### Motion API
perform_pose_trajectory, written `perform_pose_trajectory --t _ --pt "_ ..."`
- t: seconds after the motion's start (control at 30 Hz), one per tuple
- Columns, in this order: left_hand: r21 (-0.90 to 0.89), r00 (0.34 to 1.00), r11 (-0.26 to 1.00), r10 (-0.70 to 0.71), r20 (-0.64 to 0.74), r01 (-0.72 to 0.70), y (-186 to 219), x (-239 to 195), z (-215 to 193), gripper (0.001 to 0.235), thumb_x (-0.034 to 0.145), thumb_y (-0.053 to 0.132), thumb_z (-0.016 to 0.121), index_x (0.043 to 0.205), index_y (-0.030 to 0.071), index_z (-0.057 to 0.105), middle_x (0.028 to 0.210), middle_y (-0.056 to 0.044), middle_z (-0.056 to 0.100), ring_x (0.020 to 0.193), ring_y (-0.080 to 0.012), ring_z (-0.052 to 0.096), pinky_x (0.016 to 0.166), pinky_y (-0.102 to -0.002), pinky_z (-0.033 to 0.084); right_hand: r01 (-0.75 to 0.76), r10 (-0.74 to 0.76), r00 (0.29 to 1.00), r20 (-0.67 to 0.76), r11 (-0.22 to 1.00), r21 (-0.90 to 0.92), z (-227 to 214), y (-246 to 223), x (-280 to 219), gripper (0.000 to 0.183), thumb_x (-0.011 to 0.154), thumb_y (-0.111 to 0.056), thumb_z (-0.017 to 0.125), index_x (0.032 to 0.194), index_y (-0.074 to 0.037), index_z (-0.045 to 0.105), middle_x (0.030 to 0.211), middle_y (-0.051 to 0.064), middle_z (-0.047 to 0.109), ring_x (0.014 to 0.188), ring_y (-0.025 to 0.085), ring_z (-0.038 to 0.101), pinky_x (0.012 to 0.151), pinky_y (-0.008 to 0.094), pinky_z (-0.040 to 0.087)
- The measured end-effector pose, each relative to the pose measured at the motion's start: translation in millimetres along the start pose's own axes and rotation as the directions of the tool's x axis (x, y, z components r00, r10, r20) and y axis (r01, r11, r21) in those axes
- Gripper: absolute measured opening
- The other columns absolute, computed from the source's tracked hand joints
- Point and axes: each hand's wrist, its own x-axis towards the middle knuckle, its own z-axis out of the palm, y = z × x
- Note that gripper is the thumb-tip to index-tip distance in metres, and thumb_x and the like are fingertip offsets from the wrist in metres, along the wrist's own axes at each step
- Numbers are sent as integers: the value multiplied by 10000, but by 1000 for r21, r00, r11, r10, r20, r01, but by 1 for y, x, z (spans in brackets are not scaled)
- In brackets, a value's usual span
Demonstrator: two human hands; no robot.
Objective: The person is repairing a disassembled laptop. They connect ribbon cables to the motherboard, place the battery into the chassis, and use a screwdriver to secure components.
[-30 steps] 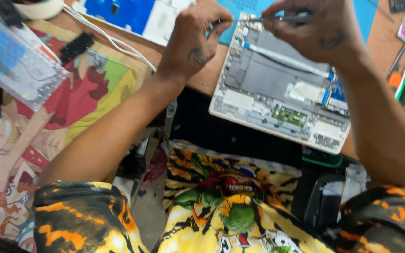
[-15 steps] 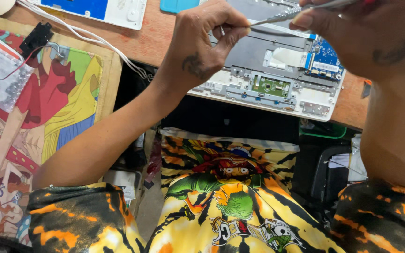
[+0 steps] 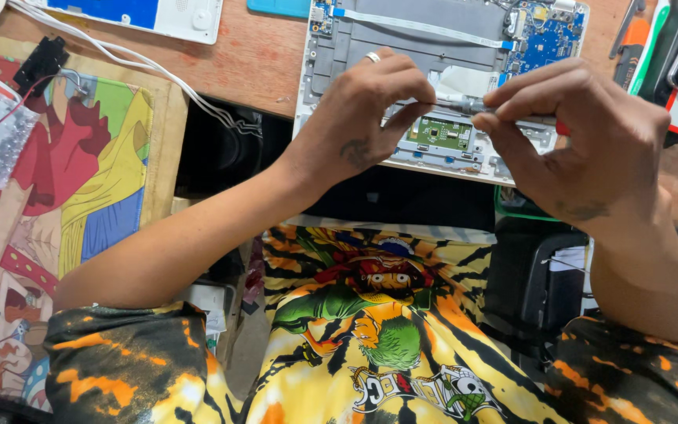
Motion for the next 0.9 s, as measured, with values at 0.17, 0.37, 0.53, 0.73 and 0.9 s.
perform_pose_trajectory --t 0.17,0.37,0.53,0.73,0.9 --pt "94 996 992 85 15 -86 3 -2 11 142 941 28 754 1016 53 636 1015 -66 646 1025 -263 629 887 -410 535 -42 42 999 -2 998 -50 0 -11 -4 218 938 101 823 999 64 618 1018 213 713 920 251 729 744 301 590" --pt "143 992 985 84 95 -97 11 -5 16 218 943 -32 703 1121 77 640 1112 -41 607 1080 -243 597 982 -394 504 -8 11 1000 27 996 -91 -2 -13 -2 220 858 100 820 938 81 615 953 233 709 870 271 730 736 336 606" --pt "149 992 983 97 85 -109 16 -7 12 462 806 -92 641 1245 52 641 1155 -85 594 1095 -279 570 1006 -409 464 -47 52 997 56 995 -83 -3 -14 -5 206 848 99 810 915 90 617 912 229 710 826 261 730 686 321 603" --pt "235 989 972 -26 145 -9 14 -14 3 256 870 -47 645 1114 32 661 1083 -112 588 1065 -285 578 980 -419 463 -47 56 992 115 996 -77 -2 -6 -15 180 854 76 792 922 81 624 893 203 722 807 244 737 673 315 597" --pt "302 958 952 -127 255 46 18 -24 3 100 886 -8 648 983 15 660 1010 -125 571 989 -274 568 941 -408 469 -94 108 977 185 992 -80 3 6 -25 195 954 -2 802 1020 45 625 1006 167 729 893 210 744 763 296 612"
